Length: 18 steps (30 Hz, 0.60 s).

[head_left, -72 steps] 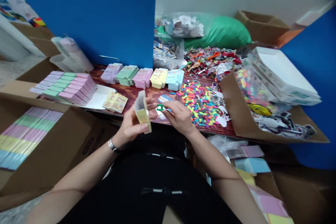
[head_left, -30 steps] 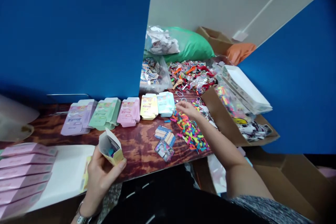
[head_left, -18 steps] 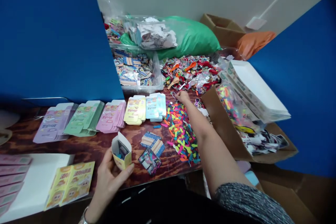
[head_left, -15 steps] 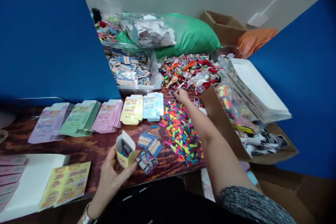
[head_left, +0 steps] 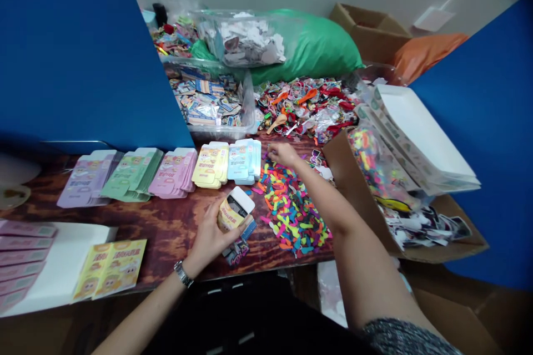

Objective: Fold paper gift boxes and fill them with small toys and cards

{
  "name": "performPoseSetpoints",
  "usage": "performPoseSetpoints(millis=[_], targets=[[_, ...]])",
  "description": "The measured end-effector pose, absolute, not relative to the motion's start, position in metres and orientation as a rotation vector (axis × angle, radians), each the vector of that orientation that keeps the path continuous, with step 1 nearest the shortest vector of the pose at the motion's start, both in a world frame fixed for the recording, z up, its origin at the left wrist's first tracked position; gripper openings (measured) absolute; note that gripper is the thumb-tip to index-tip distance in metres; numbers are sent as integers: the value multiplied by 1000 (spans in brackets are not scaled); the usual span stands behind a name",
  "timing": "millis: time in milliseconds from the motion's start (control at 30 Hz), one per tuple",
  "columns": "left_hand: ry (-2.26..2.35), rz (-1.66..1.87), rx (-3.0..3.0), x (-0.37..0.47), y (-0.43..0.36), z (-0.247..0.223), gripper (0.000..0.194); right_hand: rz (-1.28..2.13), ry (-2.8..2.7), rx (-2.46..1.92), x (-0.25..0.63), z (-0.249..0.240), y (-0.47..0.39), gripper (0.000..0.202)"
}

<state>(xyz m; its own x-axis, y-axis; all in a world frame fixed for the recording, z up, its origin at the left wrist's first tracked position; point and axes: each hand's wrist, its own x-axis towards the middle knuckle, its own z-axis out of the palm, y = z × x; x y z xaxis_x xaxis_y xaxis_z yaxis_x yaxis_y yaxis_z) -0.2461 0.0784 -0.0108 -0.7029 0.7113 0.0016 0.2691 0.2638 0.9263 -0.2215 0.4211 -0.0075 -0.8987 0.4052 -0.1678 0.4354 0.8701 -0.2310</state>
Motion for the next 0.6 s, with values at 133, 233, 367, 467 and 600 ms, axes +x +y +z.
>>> performPoseSetpoints(millis=[133, 233, 367, 467, 600], targets=[[2185, 1398, 1006, -252, 80, -19, 72, -453, 3047, 551, -211, 42, 407, 24], [2255, 1421, 1045, -255, 81, -27, 69, -633, 3140, 179, -197, 89, 379, 24], [2302, 1468, 1070, -256, 82, -32, 68, -836, 3134, -236, -185, 133, 329, 22], [2284, 1489, 1092, -256, 81, -31, 70, -946, 3052, -441, -184, 137, 296, 19], [2253, 1538, 1160, -254, 74, -26, 71, -900, 3022, -525, -184, 110, 266, 18]])
